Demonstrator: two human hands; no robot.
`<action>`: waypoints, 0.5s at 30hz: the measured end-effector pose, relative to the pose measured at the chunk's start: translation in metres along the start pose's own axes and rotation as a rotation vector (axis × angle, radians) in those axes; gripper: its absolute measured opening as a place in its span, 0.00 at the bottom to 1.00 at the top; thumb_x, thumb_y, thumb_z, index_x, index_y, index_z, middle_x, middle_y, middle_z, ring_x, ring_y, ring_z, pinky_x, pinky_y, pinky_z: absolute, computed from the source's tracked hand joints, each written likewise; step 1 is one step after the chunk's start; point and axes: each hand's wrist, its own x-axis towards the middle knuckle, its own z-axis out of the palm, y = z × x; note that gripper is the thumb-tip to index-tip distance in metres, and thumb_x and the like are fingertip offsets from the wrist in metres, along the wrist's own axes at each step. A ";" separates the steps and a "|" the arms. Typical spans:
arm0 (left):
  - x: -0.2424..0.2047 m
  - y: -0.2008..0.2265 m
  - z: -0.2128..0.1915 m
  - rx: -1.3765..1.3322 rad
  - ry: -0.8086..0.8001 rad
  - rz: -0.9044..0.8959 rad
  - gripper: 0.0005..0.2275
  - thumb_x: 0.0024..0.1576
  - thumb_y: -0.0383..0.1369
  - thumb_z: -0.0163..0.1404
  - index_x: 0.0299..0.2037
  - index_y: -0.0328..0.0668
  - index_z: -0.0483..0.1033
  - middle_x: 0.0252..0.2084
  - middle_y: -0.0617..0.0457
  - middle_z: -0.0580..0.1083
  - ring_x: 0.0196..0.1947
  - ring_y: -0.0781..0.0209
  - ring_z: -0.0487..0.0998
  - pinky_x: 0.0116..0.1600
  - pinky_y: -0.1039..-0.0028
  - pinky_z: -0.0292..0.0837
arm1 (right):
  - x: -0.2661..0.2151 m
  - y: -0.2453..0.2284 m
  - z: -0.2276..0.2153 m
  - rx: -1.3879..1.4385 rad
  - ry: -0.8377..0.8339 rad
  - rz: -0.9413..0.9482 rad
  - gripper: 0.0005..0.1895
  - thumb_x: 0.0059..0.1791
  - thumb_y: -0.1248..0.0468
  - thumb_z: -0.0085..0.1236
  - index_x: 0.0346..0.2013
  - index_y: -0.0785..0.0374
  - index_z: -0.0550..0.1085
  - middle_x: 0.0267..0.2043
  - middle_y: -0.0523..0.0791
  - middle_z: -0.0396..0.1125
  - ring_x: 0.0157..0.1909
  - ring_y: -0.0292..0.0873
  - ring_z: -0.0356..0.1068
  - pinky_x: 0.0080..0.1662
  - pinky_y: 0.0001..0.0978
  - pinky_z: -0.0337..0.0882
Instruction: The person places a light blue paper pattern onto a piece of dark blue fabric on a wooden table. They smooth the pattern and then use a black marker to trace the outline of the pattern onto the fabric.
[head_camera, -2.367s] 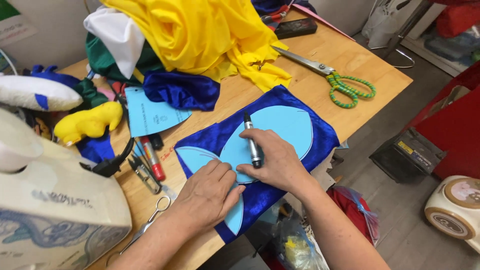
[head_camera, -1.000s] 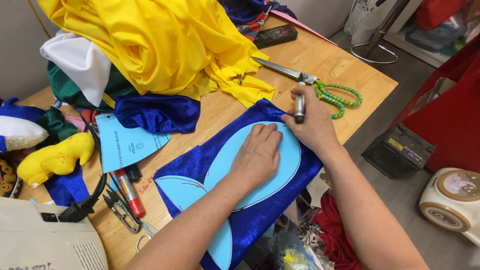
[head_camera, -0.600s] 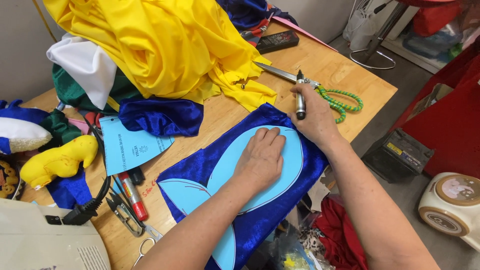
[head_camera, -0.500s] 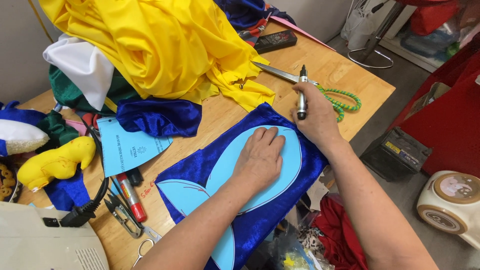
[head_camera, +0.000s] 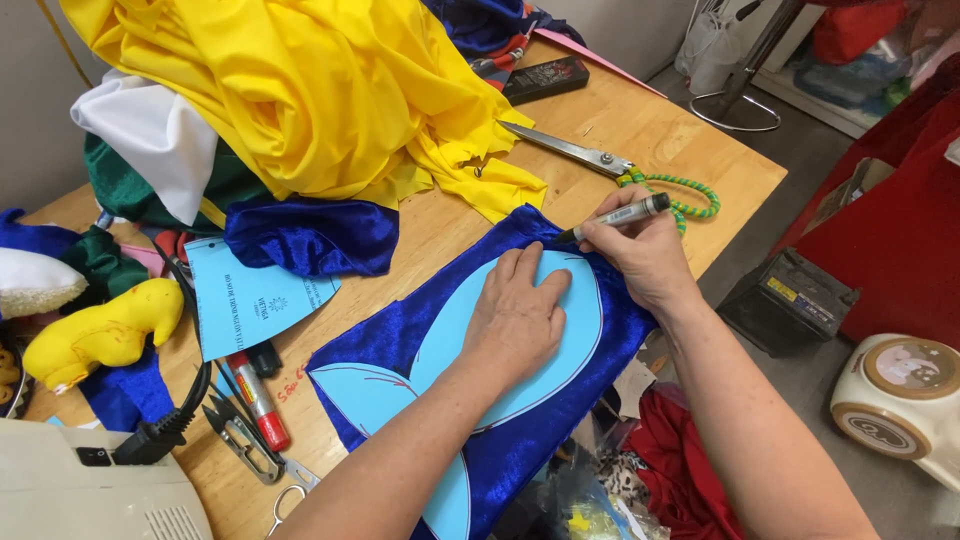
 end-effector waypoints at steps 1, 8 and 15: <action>0.001 -0.001 0.001 -0.001 -0.001 0.001 0.17 0.60 0.33 0.40 0.58 0.52 0.75 0.66 0.40 0.64 0.71 0.45 0.59 0.71 0.56 0.57 | 0.000 -0.001 0.001 0.000 0.001 0.001 0.15 0.43 0.77 0.66 0.39 0.73 0.69 0.31 0.54 0.70 0.29 0.42 0.77 0.35 0.30 0.83; 0.002 -0.002 0.003 0.010 -0.012 -0.010 0.19 0.60 0.34 0.38 0.59 0.56 0.74 0.68 0.41 0.63 0.72 0.46 0.57 0.72 0.57 0.55 | -0.001 -0.010 0.006 -0.128 -0.045 -0.051 0.14 0.40 0.77 0.70 0.36 0.72 0.73 0.29 0.56 0.73 0.29 0.41 0.76 0.35 0.29 0.79; 0.003 -0.004 0.008 0.026 -0.019 -0.013 0.20 0.60 0.35 0.36 0.61 0.58 0.73 0.69 0.41 0.62 0.72 0.47 0.57 0.72 0.57 0.54 | 0.000 -0.009 0.005 -0.156 -0.049 -0.043 0.15 0.40 0.75 0.71 0.36 0.72 0.74 0.30 0.55 0.73 0.31 0.40 0.76 0.36 0.27 0.79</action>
